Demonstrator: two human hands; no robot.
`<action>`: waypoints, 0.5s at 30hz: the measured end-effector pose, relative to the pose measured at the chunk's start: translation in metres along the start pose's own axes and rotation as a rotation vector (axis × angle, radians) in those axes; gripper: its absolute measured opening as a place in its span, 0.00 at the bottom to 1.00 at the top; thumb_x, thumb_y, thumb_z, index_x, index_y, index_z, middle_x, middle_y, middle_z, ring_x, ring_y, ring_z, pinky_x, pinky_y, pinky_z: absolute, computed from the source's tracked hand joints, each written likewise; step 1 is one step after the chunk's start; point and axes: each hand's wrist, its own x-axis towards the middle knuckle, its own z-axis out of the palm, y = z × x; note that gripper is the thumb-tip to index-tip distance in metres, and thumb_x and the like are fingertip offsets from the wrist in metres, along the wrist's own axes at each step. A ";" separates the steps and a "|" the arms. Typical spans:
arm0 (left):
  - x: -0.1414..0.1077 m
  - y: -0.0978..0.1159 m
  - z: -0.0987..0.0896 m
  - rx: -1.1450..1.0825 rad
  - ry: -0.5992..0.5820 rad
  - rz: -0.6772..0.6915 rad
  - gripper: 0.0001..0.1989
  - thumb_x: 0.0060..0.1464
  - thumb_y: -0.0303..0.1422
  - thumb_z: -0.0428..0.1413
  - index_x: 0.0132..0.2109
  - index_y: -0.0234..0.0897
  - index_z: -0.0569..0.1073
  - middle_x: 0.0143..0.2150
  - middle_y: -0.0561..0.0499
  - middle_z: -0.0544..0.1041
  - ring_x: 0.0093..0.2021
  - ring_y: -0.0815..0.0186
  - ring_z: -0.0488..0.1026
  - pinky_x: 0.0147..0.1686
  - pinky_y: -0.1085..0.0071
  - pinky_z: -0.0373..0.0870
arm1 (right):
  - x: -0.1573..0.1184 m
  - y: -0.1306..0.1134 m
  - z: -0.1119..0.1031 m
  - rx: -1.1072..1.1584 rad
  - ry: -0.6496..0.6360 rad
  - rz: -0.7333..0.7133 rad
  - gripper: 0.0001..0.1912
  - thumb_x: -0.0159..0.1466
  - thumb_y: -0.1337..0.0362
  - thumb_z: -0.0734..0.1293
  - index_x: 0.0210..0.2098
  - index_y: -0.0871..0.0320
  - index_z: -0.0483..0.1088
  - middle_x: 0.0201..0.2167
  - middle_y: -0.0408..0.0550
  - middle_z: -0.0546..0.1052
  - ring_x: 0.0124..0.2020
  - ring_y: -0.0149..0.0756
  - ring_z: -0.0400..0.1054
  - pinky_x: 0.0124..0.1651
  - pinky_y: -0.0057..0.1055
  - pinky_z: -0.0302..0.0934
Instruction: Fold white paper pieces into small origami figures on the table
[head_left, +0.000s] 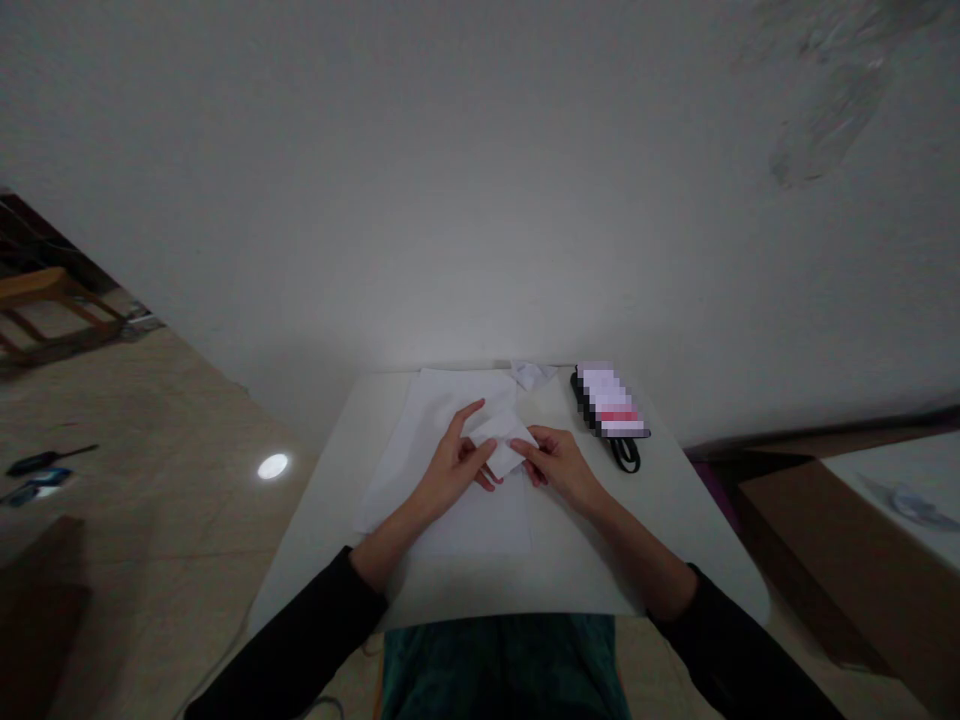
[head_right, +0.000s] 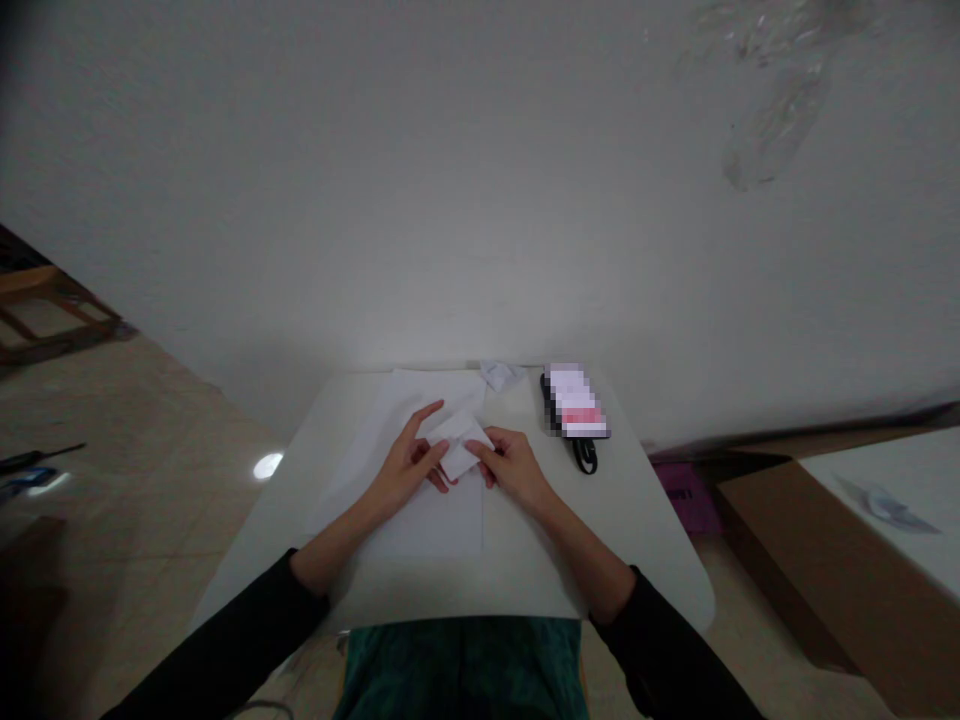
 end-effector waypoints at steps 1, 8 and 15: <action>0.000 0.001 -0.001 0.017 0.011 0.022 0.38 0.54 0.44 0.60 0.65 0.37 0.52 0.23 0.57 0.73 0.21 0.65 0.75 0.20 0.72 0.74 | 0.000 -0.001 -0.001 0.016 -0.011 0.001 0.17 0.59 0.50 0.68 0.32 0.60 0.70 0.11 0.35 0.65 0.11 0.24 0.55 0.15 0.22 0.49; 0.005 -0.002 -0.009 0.045 0.067 0.102 0.27 0.52 0.42 0.61 0.53 0.32 0.66 0.22 0.57 0.71 0.19 0.69 0.72 0.17 0.76 0.71 | -0.004 -0.010 0.000 0.089 -0.031 -0.053 0.31 0.60 0.54 0.68 0.59 0.57 0.59 0.12 0.32 0.67 0.10 0.25 0.56 0.14 0.21 0.49; 0.004 -0.005 -0.010 0.102 0.077 0.138 0.21 0.53 0.42 0.60 0.49 0.32 0.72 0.28 0.53 0.76 0.22 0.72 0.71 0.19 0.76 0.72 | -0.001 -0.007 -0.005 0.073 -0.137 -0.047 0.27 0.61 0.55 0.68 0.56 0.60 0.65 0.12 0.32 0.66 0.10 0.22 0.55 0.13 0.19 0.49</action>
